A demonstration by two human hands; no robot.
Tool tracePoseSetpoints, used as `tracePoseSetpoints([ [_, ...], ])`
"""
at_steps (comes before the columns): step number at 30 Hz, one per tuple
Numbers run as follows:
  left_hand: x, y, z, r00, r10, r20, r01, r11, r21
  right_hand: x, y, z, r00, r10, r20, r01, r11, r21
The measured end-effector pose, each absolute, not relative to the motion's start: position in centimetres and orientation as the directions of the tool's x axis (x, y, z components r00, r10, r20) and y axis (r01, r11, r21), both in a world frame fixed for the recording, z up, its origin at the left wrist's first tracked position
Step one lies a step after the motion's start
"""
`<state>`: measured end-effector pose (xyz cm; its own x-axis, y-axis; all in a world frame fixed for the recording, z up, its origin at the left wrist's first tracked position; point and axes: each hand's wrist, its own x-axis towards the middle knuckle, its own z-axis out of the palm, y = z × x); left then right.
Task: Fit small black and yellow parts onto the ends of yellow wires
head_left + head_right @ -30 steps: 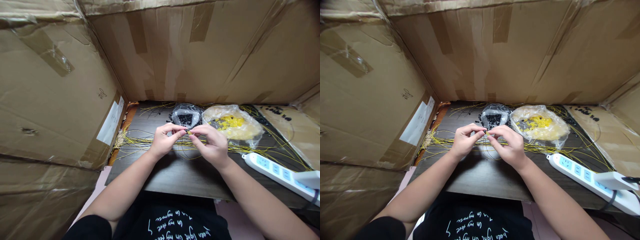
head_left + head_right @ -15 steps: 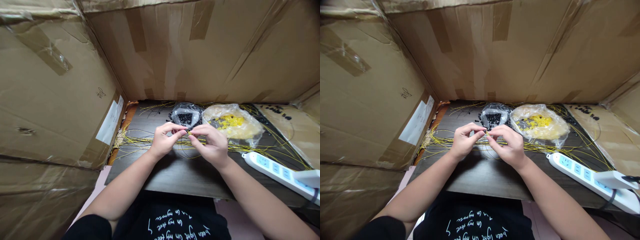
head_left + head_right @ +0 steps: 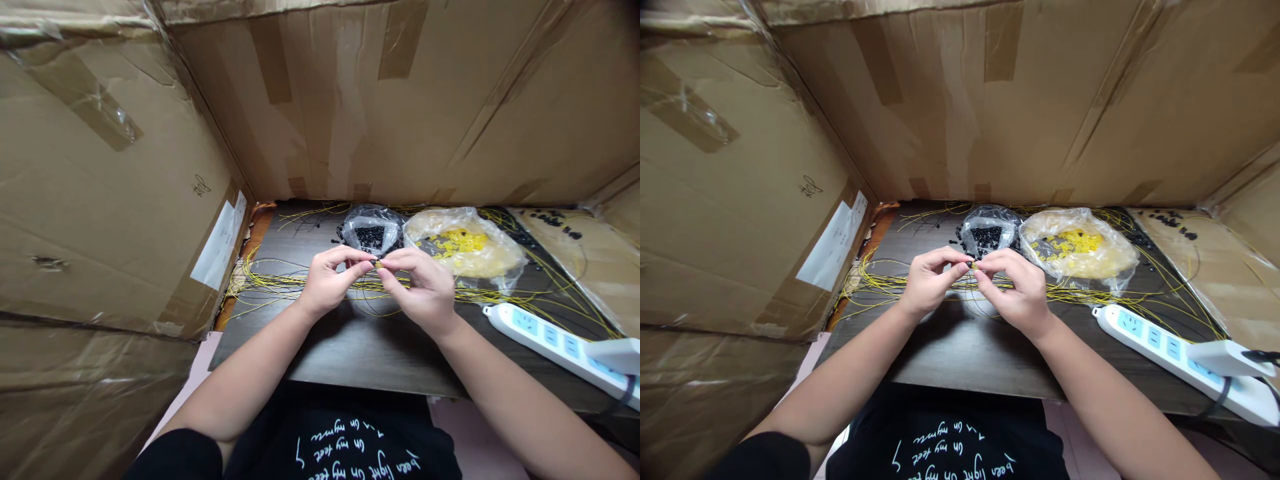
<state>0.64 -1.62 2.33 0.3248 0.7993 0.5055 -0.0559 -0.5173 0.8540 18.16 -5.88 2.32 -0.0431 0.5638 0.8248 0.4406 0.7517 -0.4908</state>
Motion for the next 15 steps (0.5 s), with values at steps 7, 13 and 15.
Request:
tracePoseSetpoints([
  [7, 0.71, -1.36, 2.23, 0.339, 0.802, 0.491, -0.155, -0.468, 0.87, 18.21, -5.96, 2.47, -0.02, 0.602, 0.798, 0.415, 0.731, -0.541],
  [13, 0.67, -1.28, 1.94, 0.324, 0.804, 0.498, -0.142, -0.48, 0.866, 18.13, -5.88, 2.4, -0.004, 0.647, 0.762, 0.377, 0.707, -0.598],
  [15, 0.68, -1.25, 1.87, 0.319, 0.799, 0.51, -0.131, -0.496, 0.858, 18.14, -5.89, 2.35, 0.009, 0.663, 0.748, 0.36, 0.696, -0.621],
])
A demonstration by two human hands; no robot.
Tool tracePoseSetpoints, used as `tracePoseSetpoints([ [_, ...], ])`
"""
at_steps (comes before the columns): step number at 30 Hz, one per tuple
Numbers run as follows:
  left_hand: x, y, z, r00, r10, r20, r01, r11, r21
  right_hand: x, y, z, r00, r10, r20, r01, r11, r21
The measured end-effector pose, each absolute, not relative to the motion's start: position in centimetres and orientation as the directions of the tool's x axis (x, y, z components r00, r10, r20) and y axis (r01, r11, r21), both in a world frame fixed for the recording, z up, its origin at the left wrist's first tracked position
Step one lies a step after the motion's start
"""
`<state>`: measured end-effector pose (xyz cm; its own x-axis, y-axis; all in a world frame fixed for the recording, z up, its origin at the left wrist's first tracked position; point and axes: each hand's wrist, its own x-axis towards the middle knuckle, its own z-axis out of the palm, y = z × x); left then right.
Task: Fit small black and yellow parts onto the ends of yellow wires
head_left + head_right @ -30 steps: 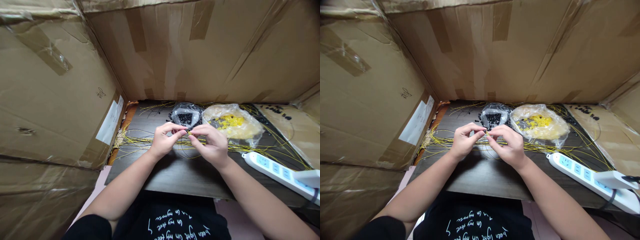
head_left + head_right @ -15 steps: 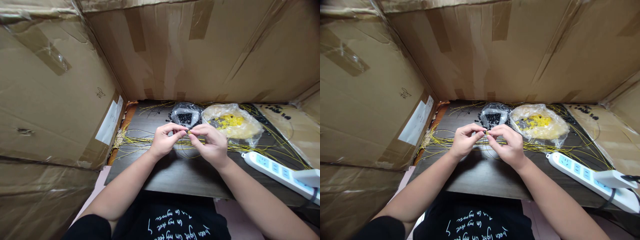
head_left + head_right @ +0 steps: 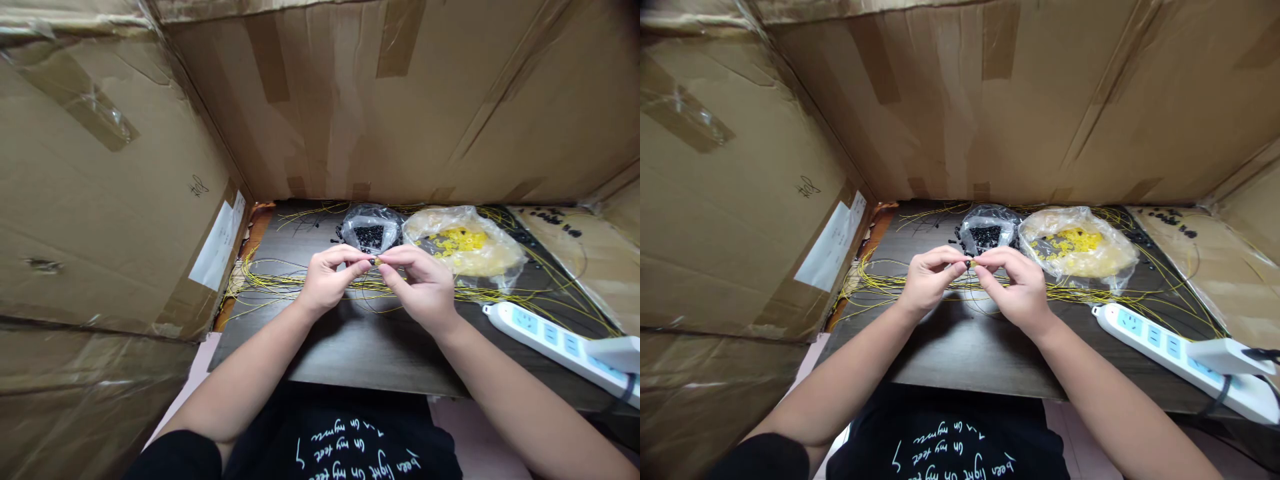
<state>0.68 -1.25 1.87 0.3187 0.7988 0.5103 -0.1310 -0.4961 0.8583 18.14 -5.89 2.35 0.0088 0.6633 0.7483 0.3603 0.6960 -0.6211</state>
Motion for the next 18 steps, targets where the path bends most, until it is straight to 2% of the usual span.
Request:
tracePoseSetpoints([
  [7, 0.9, -1.8, 2.2, 0.291, 0.797, 0.529, -0.053, -0.538, 0.841, 18.1, -6.0, 2.4, 0.027, 0.749, 0.662, 0.294, 0.627, -0.722],
  [14, 0.8, -2.4, 2.7, 0.309, 0.761, 0.571, 0.04, -0.61, 0.791, 18.0, -5.9, 2.4, 0.002, 0.653, 0.757, 0.339, 0.712, -0.615],
  [18, 0.8, -2.4, 2.7, 0.301, 0.74, 0.601, 0.048, -0.642, 0.765, 18.0, -5.9, 2.2, 0.008, 0.637, 0.771, 0.312, 0.731, -0.607],
])
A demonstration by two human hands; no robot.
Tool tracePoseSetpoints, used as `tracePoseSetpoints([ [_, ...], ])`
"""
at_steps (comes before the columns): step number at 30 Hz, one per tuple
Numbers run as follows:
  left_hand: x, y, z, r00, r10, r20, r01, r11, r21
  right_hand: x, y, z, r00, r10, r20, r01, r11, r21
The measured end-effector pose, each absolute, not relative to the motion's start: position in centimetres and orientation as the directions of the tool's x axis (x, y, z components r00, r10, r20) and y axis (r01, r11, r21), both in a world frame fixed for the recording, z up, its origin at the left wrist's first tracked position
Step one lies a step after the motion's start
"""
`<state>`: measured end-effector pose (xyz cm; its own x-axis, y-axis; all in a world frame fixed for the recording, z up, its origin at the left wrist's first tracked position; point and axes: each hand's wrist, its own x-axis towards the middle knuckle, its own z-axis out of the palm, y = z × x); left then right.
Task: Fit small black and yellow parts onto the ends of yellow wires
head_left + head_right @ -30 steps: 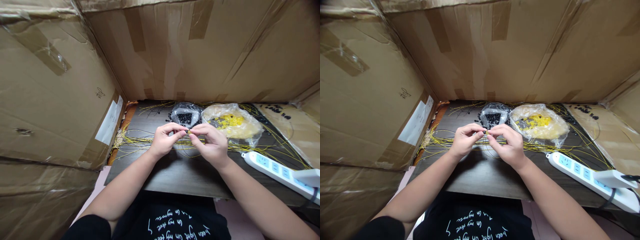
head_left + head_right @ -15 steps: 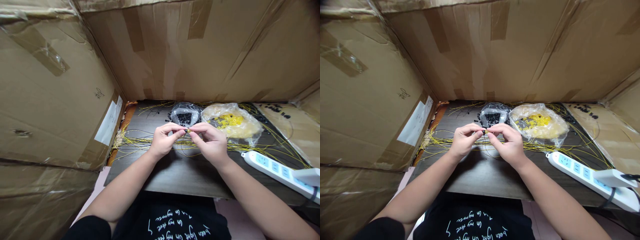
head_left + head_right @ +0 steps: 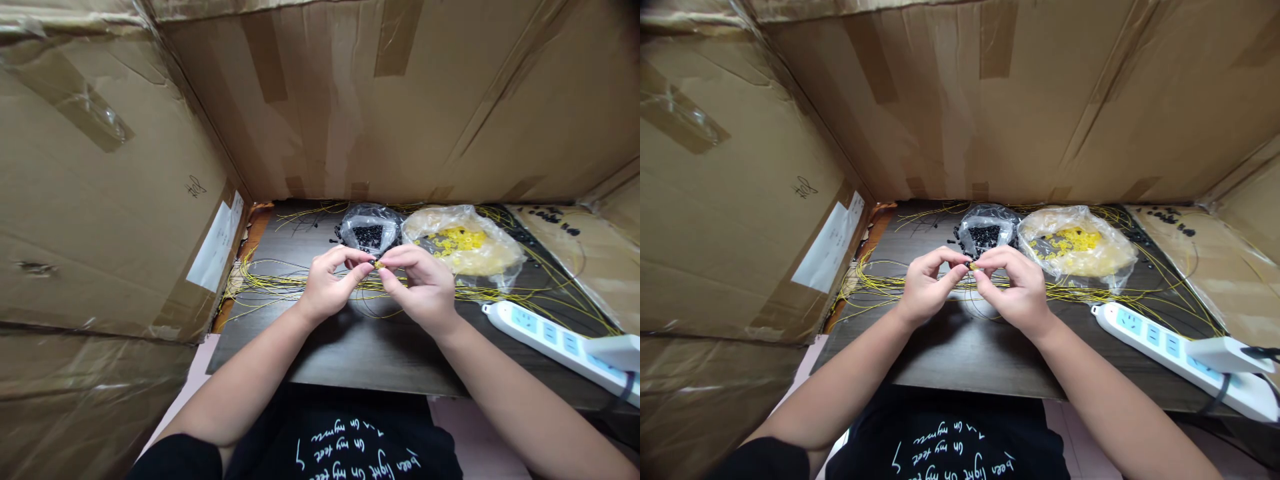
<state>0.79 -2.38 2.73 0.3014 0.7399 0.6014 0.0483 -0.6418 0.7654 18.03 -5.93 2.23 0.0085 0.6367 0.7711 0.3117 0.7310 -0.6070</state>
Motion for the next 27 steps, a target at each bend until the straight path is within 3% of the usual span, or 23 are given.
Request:
tracePoseSetpoints([
  [15, 0.8, -2.6, 3.1, 0.29, 0.68, 0.674, 0.045, -0.713, 0.7, 18.2, -6.3, 3.0, 0.004, 0.733, 0.681, 0.22, 0.663, -0.715],
  [27, 0.8, -2.4, 3.0, 0.286, 0.632, 0.72, 0.044, -0.759, 0.649, 18.2, -6.5, 3.2, -0.01, 0.68, 0.733, 0.313, 0.699, -0.643],
])
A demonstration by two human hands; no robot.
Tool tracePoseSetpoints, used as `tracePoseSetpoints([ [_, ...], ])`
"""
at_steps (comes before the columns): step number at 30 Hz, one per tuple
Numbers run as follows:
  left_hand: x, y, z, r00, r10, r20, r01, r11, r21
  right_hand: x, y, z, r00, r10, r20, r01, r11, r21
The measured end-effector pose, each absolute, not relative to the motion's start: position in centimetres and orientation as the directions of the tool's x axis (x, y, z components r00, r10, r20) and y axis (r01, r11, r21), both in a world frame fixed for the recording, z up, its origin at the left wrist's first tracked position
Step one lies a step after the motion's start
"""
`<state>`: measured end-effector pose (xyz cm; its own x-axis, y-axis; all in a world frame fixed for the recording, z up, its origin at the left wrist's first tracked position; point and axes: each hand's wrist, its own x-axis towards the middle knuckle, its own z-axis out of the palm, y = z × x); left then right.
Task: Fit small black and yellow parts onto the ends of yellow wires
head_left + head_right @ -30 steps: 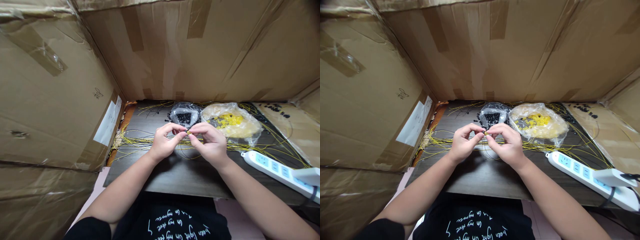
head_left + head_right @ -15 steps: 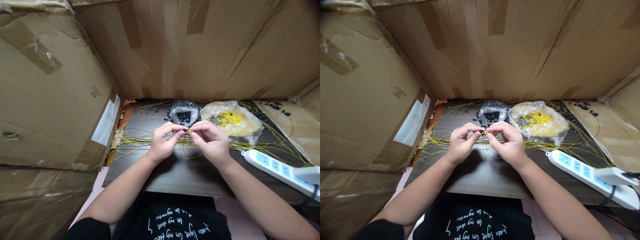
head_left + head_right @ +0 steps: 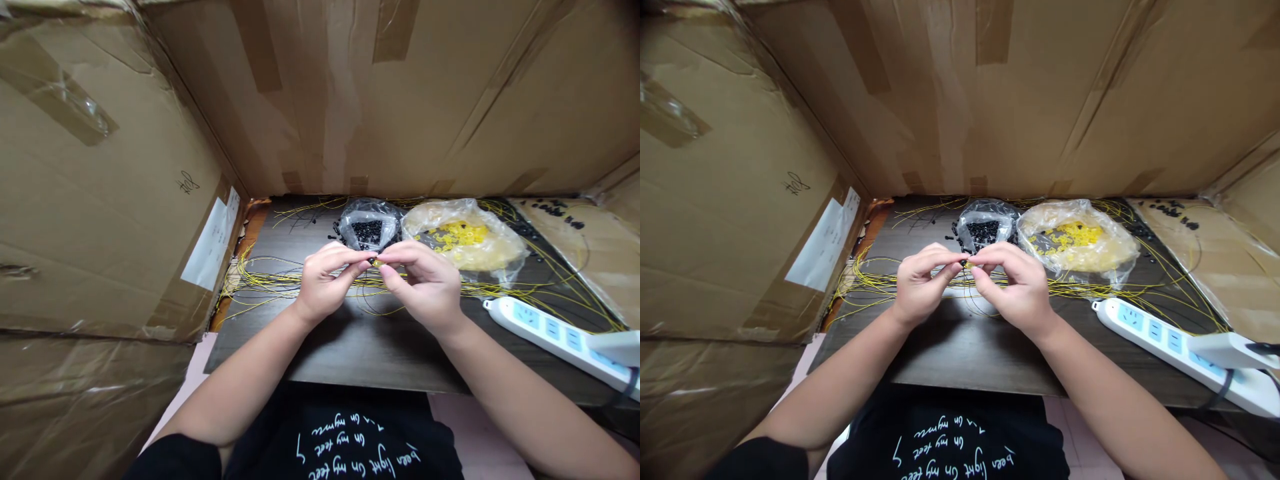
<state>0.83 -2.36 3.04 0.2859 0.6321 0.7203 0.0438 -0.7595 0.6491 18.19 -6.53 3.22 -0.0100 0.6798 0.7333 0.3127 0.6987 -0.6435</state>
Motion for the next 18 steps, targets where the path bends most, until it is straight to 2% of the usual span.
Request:
tracePoseSetpoints([
  [9, 0.63, -2.34, 3.18, 0.281, 0.641, 0.714, 0.078, -0.757, 0.649, 18.16, -6.54, 3.16, -0.02, 0.666, 0.746, 0.38, 0.695, -0.611],
  [18, 0.58, -2.1, 3.14, 0.279, 0.661, 0.696, 0.016, -0.728, 0.685, 18.32, -6.53, 3.14, -0.039, 0.613, 0.789, 0.406, 0.731, -0.548],
])
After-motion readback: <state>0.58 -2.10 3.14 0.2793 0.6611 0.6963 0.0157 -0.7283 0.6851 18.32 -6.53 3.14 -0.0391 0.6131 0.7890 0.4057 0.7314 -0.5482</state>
